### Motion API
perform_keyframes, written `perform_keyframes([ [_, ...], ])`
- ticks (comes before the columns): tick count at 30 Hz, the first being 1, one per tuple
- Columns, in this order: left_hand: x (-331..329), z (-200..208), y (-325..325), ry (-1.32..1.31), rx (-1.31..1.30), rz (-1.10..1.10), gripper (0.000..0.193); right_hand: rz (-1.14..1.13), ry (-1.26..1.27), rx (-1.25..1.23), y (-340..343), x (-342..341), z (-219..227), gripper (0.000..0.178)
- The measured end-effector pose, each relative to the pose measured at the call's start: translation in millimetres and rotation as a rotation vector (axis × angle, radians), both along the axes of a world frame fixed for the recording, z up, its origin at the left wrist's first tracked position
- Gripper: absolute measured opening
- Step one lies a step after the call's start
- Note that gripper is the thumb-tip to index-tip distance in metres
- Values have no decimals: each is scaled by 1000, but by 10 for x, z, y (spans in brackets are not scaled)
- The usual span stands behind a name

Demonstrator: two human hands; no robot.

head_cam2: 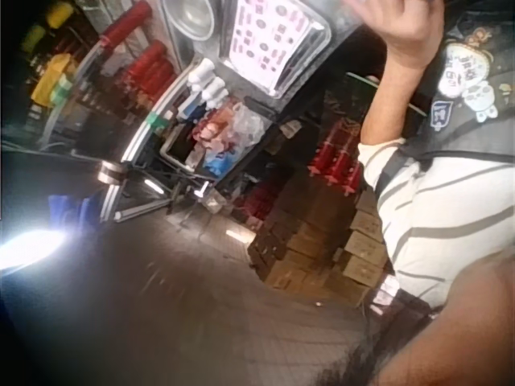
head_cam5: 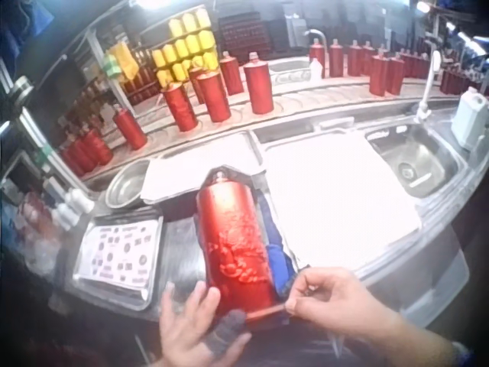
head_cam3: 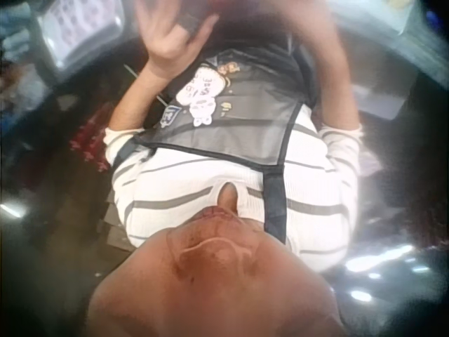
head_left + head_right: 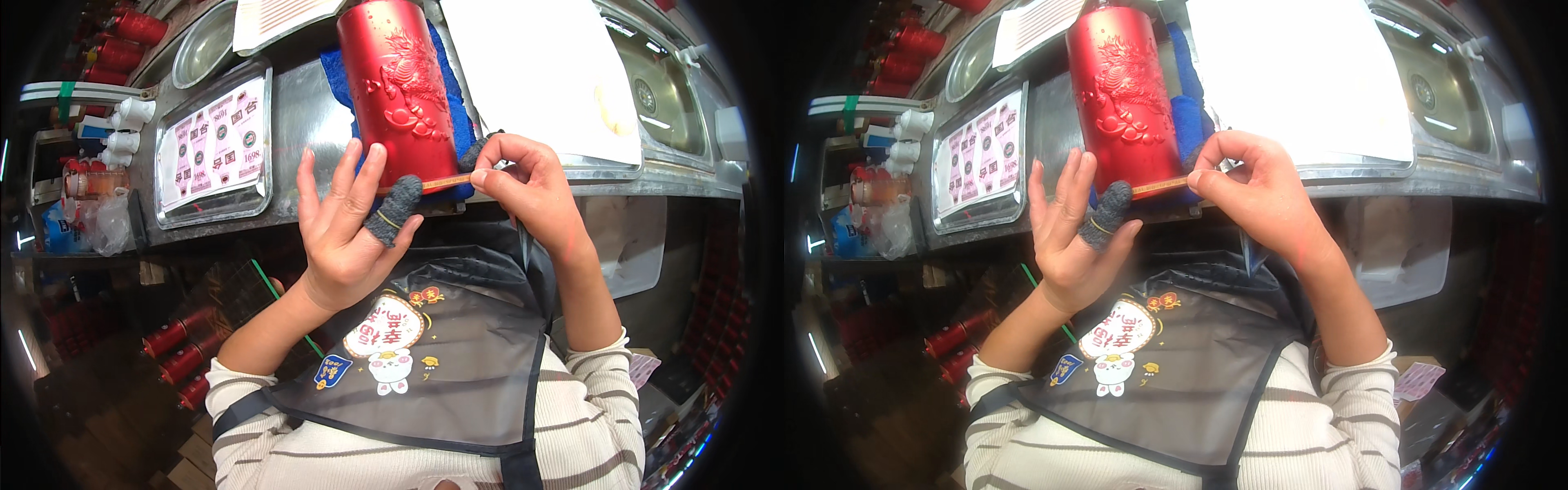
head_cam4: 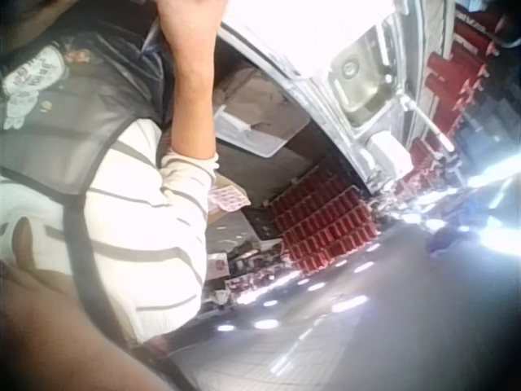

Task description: The person applies a paper label to a red cylindrical container, smooths it, and then wipes the container with a blue cloth. They repeat this process with another container, handling labels and containers one at a time.

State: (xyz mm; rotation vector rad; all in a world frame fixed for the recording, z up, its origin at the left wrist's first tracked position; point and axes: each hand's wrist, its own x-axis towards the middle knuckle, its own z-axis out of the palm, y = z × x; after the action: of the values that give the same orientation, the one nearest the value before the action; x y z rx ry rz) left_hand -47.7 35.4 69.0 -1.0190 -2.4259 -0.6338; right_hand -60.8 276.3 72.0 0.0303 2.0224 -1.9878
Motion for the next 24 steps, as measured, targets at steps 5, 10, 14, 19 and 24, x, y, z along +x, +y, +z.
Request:
perform_keyframes([
  [5, -128, 95, 136, 95, -66, -23, 29, 23, -81, -15, -18, -11, 33, 7],
  [10, -203, 101, 320, 74, -60, 32, 34, 0, -79, -1, -17, -26, -46, 9],
  [14, -168, -96, 178, -35, 210, 113, 59, 9, -40, 6, -58, 7, -36, 12],
  [19, -27, -200, -17, -143, 286, 121, 57, -19, -49, -41, -94, 51, 78, 11],
  [24, 154, -313, -161, -199, 238, 132, 46, -16, 5, -8, -62, 87, 196, 10],
])
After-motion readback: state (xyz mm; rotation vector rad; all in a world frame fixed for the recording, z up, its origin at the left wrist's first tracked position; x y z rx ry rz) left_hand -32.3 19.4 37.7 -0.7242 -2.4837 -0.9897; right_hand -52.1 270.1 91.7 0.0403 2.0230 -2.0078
